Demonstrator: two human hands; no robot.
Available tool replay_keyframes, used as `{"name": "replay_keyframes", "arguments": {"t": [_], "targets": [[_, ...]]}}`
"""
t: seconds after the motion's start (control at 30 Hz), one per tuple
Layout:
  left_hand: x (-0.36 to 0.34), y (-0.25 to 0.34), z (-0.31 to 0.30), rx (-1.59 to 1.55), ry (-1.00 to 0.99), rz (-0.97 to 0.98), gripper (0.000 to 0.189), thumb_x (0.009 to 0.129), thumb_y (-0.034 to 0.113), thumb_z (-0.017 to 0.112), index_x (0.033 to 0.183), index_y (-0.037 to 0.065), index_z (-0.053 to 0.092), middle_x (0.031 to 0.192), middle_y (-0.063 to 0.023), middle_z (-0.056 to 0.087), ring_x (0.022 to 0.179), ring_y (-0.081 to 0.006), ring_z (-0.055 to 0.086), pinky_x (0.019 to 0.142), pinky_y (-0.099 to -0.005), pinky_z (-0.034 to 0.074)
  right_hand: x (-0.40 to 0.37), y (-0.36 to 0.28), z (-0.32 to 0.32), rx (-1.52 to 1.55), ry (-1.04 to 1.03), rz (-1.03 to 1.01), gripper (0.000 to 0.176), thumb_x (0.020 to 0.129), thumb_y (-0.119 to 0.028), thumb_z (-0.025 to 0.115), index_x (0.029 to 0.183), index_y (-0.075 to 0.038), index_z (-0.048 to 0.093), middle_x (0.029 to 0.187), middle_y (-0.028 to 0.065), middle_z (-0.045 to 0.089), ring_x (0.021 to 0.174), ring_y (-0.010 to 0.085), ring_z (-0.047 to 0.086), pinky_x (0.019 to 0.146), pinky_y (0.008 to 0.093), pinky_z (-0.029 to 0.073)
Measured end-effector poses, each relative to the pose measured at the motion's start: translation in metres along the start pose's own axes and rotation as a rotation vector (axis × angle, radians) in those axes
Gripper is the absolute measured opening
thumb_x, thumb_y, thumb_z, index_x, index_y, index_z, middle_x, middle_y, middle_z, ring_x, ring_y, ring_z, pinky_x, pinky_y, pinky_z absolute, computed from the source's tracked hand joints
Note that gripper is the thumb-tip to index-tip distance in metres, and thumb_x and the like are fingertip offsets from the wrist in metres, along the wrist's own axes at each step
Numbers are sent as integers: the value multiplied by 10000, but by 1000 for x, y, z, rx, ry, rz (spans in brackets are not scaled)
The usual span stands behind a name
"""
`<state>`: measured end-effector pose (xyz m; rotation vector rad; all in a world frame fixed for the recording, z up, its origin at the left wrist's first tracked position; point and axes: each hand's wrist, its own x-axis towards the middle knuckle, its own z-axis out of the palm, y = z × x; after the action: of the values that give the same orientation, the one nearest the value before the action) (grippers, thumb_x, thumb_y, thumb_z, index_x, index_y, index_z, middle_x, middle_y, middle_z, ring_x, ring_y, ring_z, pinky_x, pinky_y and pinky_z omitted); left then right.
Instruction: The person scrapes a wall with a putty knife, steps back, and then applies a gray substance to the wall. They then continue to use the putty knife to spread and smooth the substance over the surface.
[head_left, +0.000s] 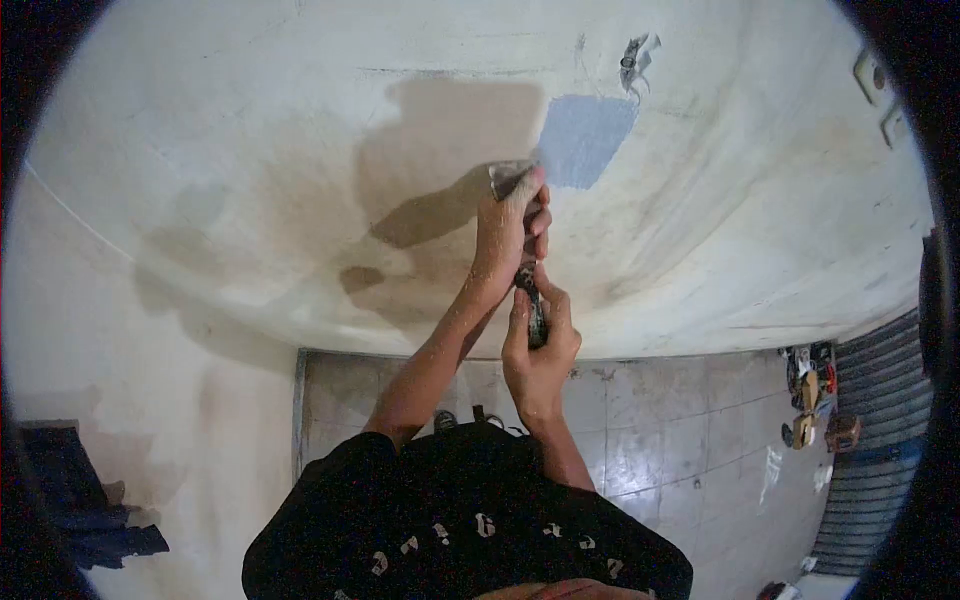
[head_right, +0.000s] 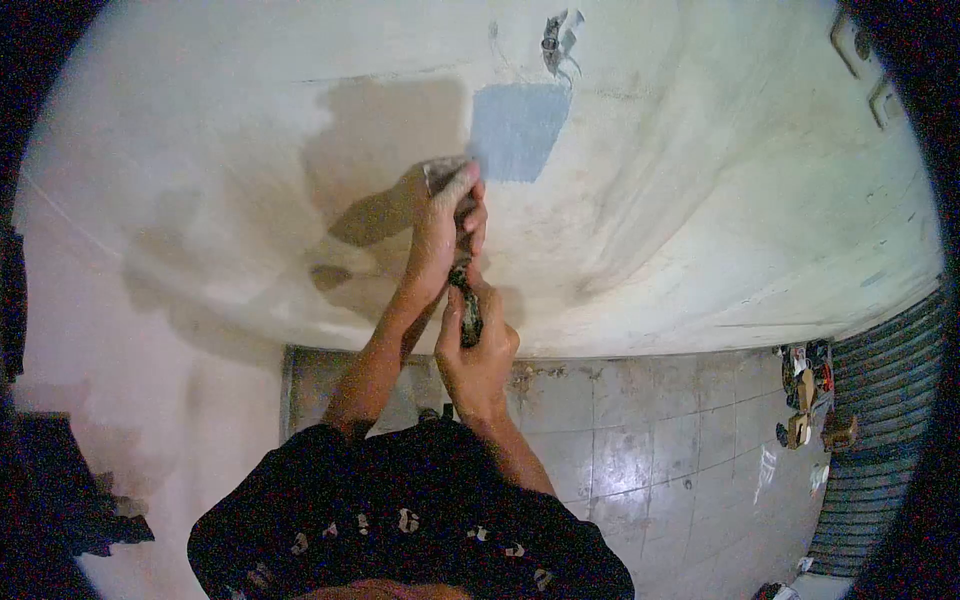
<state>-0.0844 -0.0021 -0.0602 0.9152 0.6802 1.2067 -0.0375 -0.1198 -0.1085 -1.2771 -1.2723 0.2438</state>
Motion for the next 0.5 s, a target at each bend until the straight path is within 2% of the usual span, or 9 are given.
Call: {"name": "replay_keyframes", "arguments": {"t": [0.2,0.27,0.33,0.4,0.5], "targets": [[2,7,7,-55,-7,42,304,926,317,565,733,85,531,490,14,421,331,-125,426,324,-259,347,9,-17,-2,38,1,81,270,931,-44,575,1179,60,561,850,150,684,684,52,544,577,214,435],[-1,-3,3,-56,14,18,300,928,310,563,731,85,532,490,13,421,335,-128,435,323,-262,348,0,-3,-2,-8,23,-13,270,930,-48,580,1178,58,564,841,141,683,658,43,517,554,205,414],[0,-3,2,-50,28,-5,296,929,302,563,731,83,533,489,11,420,337,-131,442,323,-265,349,1,-1,0,-16,16,1,273,929,-51,583,1180,56,566,847,140,684,662,42,515,559,201,411],[0,-1,2,-62,9,-16,292,926,295,570,730,81,534,489,7,421,335,-131,441,323,-266,352,0,-18,-3,-8,-25,171,279,928,-53,586,1184,55,566,868,145,688,697,50,537,594,202,428],[1,-9,-4,-79,1,-1,295,922,291,577,726,75,534,489,1,426,330,-130,437,321,-266,351,-4,-11,2,56,-8,202,285,929,-53,587,1190,58,564,904,147,687,767,68,560,657,217,447]]}}
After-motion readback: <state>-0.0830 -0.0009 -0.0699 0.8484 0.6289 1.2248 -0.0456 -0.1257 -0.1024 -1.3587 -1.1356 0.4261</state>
